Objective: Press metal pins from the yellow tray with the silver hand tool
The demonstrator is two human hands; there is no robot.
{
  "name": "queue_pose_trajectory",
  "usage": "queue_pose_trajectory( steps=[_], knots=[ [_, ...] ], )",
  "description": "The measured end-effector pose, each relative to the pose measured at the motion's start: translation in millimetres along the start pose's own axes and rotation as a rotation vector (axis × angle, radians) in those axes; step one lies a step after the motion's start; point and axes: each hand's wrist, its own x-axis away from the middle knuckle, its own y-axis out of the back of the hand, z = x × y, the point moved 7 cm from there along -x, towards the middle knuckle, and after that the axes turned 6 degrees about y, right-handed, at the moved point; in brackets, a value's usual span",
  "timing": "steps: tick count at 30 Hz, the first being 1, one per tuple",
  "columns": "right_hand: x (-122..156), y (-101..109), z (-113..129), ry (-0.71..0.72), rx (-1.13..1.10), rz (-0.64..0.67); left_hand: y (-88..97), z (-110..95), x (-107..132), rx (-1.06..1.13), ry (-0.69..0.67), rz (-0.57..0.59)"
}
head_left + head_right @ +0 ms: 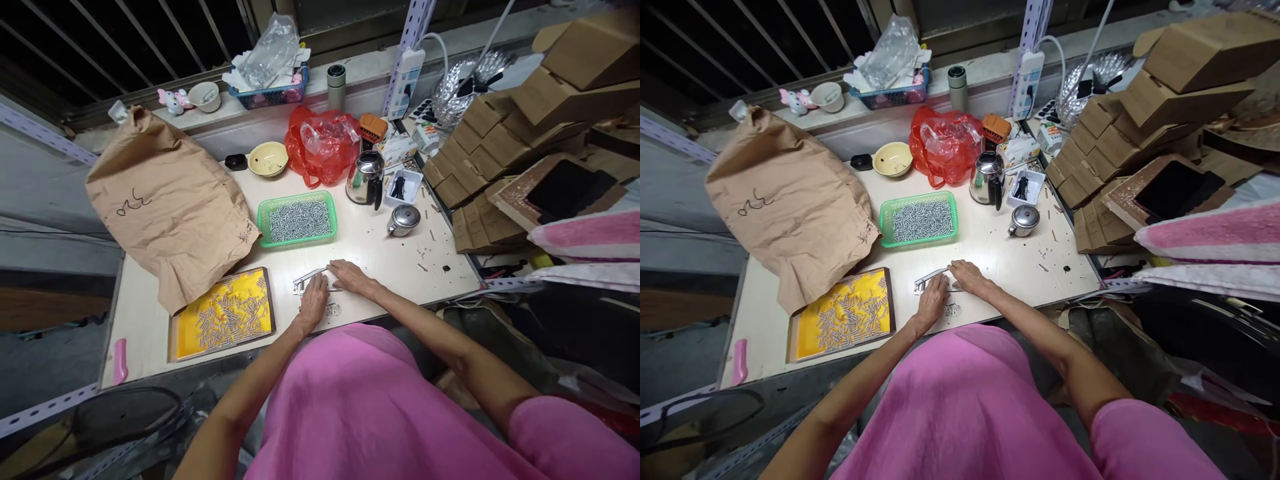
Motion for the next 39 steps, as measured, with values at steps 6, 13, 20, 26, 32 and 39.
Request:
queue_pose_trajectory(
  steps=[6,13,20,26,32,39],
  knots=[
    [-14,-2,-6,-0.046,0.145,0.014,-22.4,-14,31,0.123,-0.097,0.063],
    [-54,17,-8,-0.03,0.297,0.047,-25.3,-15,39,0.179,-0.095,0.092],
    [-50,0,86,0.434,0.212,0.056,-11.8,-18,51,0.265,-0.121,0.128],
    [-53,-27,132,0.672,0.29,0.085,14.7,0,99,0.37,-0.119,0.093],
    [-49,-37,134,0.697,0.272,0.039,37.4,81,133,0.311,0.218,-0.185],
    [-43,-44,128,0.654,0.261,0.02,66.5,186,119,0.211,0.758,-0.305]
  ],
)
